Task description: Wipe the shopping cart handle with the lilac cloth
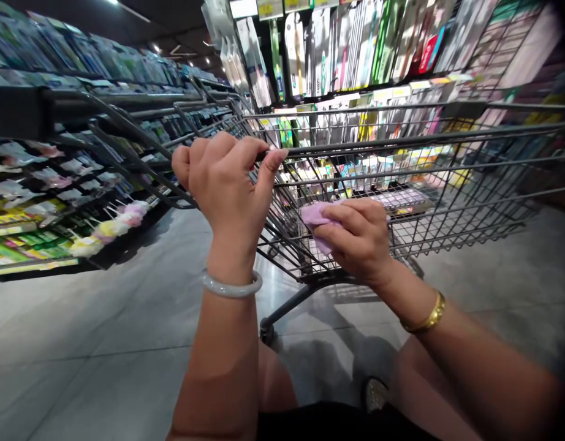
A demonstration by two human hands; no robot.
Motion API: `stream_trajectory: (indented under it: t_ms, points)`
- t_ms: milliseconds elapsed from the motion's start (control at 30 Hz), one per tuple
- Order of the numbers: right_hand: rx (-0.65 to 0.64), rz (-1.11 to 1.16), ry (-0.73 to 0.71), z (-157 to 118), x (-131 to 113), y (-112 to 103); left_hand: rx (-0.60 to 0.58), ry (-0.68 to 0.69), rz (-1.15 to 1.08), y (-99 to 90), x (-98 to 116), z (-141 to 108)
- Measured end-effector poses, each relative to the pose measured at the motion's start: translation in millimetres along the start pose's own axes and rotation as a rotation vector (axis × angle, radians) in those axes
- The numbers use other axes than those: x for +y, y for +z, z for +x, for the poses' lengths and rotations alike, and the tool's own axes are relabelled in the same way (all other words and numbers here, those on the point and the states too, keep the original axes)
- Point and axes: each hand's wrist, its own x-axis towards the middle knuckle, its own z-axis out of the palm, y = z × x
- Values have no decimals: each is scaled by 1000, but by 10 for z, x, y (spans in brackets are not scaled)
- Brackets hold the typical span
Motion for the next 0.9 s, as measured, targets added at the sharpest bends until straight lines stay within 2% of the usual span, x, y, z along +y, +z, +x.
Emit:
stream_trajectory:
  t_ms: [100,267,367,467,533,633,767,833,900]
  points:
    - [-38,48,-19,10,-71,34,-3,6,7,0,-6,-6]
    - [-167,34,-185,-85,-151,185,5,70,122,-8,-11,-14]
    - [-97,14,-160,-36,-40,106,9,94,174,-12,5,-31]
    - [105,-53,-71,43,135,7,28,97,131,-3,14,-41]
    - [184,-71,-9,47,196,0,42,94,96,5,12,-40]
    - [159,-54,0,-27,154,57,46,98,131,11,9,-34]
    - [32,-17,-150,-91,114,66,51,101,194,9,18,-35]
    - [61,-14,-163,-68,213,4,57,99,197,8,27,-38]
    - [166,-13,-50,-33,354,-70,62,95,196,11,32,-39]
